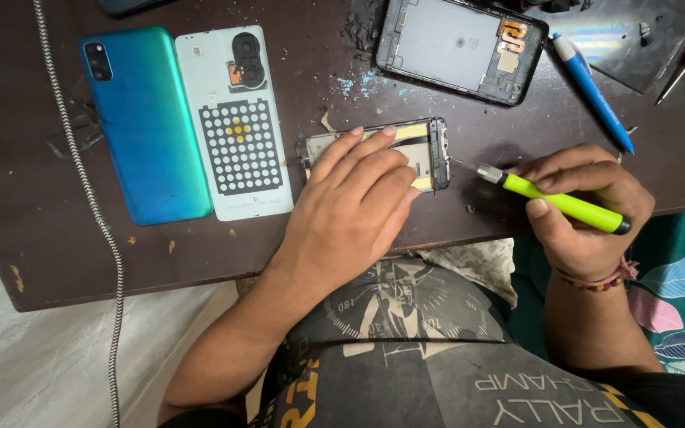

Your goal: The person repairs a disassembled smartphone at a workbench. They hold the phone midframe steady with one hand while using a green-handled prying tool to scrape and pry adhesive and old material from the frame, repositioning the phone and working around its edges, with other phone parts and tools on the bench.

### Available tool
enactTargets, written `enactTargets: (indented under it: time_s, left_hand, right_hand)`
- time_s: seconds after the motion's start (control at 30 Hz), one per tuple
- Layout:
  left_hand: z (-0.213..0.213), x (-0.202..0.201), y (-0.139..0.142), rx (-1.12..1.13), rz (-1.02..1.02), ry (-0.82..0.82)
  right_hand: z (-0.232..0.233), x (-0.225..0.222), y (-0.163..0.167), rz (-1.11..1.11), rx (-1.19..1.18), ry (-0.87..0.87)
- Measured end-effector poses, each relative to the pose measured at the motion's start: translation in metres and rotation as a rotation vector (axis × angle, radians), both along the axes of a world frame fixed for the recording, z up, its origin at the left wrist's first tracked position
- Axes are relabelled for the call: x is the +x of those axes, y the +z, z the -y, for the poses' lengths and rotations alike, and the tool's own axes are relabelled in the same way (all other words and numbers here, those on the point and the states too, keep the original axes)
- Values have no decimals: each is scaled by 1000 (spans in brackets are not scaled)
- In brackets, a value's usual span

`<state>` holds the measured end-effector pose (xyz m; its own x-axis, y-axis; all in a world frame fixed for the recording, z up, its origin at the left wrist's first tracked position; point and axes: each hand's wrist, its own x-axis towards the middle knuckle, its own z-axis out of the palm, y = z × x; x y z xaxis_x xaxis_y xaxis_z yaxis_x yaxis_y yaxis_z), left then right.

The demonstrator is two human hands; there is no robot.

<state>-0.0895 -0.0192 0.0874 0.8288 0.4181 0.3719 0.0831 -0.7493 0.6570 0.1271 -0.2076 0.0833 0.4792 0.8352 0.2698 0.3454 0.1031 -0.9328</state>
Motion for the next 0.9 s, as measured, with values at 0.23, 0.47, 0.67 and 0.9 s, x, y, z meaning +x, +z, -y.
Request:
enactTargets:
  time_s: [0.23,0.47,0.67,0.9]
  left_hand:
    - [0,1,0,0,12,2]
    - [0,2,-2,-59,38,9]
    - [0,3,-4,-92,44,10]
    - [0,2,-4,-122,36,19]
  right_hand:
    - [3,5,-1,-49,17,49]
    - [5,9,-4,-15,6,132]
    - [9,11,-6,32,-17,185]
    - [9,11,-7,65,-19,208]
